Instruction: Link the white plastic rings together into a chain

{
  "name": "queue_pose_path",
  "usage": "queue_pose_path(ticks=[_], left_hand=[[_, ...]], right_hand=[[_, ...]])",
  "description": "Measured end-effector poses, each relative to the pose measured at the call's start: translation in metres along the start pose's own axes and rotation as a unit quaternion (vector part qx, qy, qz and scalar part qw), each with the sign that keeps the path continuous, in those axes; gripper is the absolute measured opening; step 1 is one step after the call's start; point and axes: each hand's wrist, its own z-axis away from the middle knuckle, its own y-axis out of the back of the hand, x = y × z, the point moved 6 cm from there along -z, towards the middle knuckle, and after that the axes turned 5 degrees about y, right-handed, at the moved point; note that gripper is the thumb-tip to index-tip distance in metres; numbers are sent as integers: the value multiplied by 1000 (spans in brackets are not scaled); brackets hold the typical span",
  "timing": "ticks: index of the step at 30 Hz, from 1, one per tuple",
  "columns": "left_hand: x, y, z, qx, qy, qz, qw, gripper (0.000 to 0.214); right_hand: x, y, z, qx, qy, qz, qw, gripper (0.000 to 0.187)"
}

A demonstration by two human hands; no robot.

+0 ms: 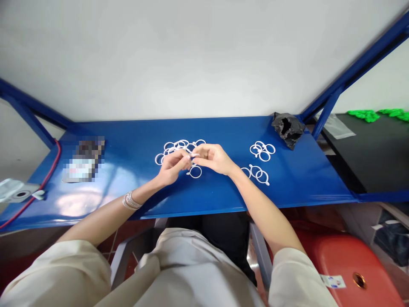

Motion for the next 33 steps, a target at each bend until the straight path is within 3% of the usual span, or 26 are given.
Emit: queue_pose_path(ticks=[5,9,13,20,27,33], left_hand=[[-12,8,-4,96,-17,32,995,36],[-15,6,-2,113,-13,12,993,36],[-10,15,2,159,-33,-70,984,25],[-2,17,4,148,-100,-184,966,14],[3,13,7,136,-110,-210,962,17],[9,18,7,164,-130,-217,953,22]], right_hand=[[9,-6,0,79,94,110,986,63],[10,-13,2,108,147,195,964,50],[12,-12,2,63,124,220,966,41],[8,-18,2,19,67,162,984,24],[-1,-13,4,100,64,297,947,40],[4,-7,3,127,44,321,938,50]])
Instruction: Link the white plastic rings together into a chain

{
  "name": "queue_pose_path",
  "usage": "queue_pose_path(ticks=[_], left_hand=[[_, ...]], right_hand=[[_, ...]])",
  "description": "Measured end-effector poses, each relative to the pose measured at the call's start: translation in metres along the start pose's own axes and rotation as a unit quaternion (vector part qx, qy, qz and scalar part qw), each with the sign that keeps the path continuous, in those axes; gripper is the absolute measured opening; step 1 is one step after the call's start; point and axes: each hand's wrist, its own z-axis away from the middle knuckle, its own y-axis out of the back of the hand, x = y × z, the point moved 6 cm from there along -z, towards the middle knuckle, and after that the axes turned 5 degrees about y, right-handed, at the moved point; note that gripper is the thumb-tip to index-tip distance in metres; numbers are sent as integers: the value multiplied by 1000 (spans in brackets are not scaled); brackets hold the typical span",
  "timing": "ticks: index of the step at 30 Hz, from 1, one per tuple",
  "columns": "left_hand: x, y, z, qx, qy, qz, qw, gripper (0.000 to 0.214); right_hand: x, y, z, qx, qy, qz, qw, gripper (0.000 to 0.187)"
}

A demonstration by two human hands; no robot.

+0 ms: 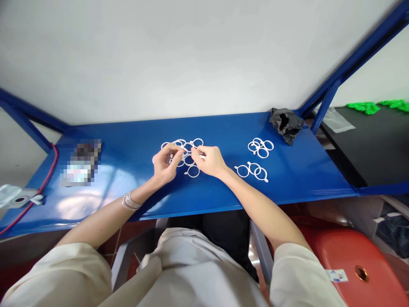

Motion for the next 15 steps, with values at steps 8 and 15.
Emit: queue_pose_path(ticks=[8,15], left_hand=[[14,0,2,15,-89,-77,993,16],[8,-2,-1,9,-107,-133,985,10]], right_hand=[[-3,-24,8,-80,46,135,987,52],[-6,-27,8,-163,50,201,965,78]])
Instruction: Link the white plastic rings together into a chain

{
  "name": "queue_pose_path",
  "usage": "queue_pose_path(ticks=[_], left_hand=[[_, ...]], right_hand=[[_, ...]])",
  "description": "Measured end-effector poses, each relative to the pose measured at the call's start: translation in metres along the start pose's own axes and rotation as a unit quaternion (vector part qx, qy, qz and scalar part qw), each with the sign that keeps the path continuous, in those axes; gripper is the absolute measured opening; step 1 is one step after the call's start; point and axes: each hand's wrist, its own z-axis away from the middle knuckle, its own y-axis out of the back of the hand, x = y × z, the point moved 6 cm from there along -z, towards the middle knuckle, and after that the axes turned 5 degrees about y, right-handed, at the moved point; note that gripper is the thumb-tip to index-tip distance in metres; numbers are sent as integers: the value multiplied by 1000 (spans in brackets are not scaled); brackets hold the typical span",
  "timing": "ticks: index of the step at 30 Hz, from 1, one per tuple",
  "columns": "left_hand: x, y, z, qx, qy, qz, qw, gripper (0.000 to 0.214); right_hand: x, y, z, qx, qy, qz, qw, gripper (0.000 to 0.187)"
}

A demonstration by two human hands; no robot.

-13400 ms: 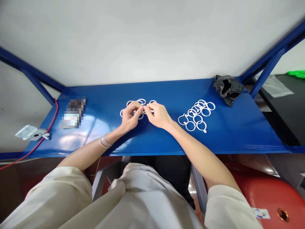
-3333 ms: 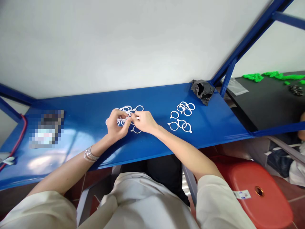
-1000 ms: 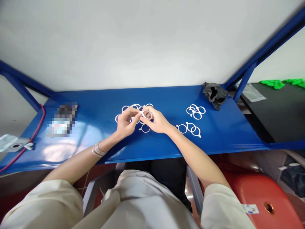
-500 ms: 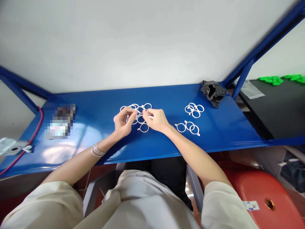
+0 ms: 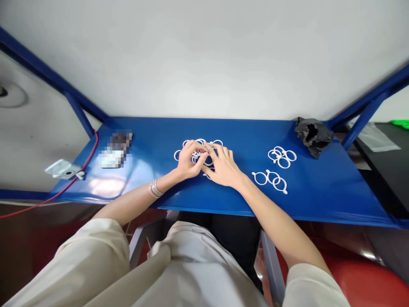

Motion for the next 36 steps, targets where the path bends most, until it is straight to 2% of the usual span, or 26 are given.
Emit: queue_pose_path(ticks=[3,6,11,13,15,19,22,25,28,30,33,36], left_hand=[[0,-1,-1,-3,-2,12,1000,9],[0,-2,-2,-5,4,23,1000,8],[-1,-5,-1,-21,13,27,999,8],[-2,-6,-1,-25,15,27,999,8],[-3,-6,-2,-26,19,23,999,9],[-7,-8,-2,-24,22,9,999,11],[-9,-8,-2,-21,15,5,1000,11],[-5,-6,-1,-19,0,18,1000,9],[-3,-7,-2,-37,14,53,998,18],[-4,-10,-2,-53,38,98,993,32],[-13,-16,-2,-68,88,172,979,32],[-31,-22,0,-66,174,229,956,35]], right_hand=[[5,20,9,18,-14,11,1000,63],[25,44,43,24,-54,49,997,42],[73,62,131,9,-155,106,982,56],[82,59,149,9,-165,94,982,57],[85,54,153,16,-171,72,982,49],[87,48,140,34,-185,65,980,21],[80,52,126,44,-171,106,979,26],[57,65,103,86,-128,100,983,29],[31,71,69,102,-77,-40,991,28],[17,66,41,81,-45,-158,983,27],[8,55,4,54,-6,-307,950,26],[13,40,-18,42,-9,-416,908,28]])
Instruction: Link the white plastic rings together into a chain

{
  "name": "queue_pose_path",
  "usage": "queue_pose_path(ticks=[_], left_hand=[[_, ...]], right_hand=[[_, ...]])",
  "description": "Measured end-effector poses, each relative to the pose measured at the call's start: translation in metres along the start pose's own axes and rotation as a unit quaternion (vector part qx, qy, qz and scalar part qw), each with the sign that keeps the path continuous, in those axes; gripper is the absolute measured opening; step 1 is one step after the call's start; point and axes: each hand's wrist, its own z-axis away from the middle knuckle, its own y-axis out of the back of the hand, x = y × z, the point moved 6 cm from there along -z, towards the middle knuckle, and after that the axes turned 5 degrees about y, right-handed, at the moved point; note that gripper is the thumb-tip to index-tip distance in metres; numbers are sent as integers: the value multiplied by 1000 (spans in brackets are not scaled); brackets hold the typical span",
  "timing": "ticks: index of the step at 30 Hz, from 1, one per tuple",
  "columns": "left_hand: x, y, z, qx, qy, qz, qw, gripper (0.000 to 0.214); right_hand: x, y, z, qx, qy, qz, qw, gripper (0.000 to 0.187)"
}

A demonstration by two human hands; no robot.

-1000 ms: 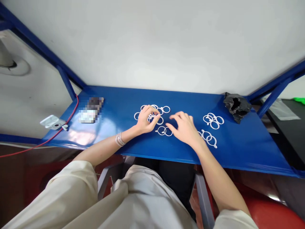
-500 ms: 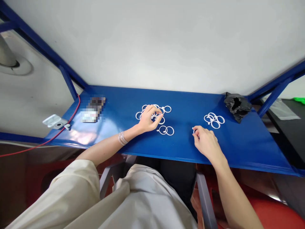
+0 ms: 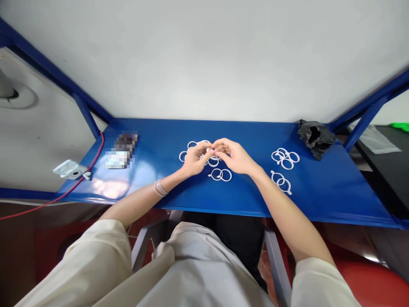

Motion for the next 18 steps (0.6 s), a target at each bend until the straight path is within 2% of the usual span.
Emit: queue_pose_path(ticks=[3,6,11,15,18], left_hand=[[-14,3,-3,1,71,54,996,45],[-16,0,-3,-40,107,94,989,49],[-2,-7,0,-98,119,153,976,49],[6,-13,1,-127,122,197,964,53],[3,-10,-1,-116,120,213,963,51]], right_hand=[[16,-1,-5,33,-20,-89,995,37],[28,-5,0,51,-53,-160,984,44],[32,-24,7,20,-115,-234,965,48],[26,-31,4,71,-117,-289,948,56],[26,-26,3,100,-106,-309,940,57]])
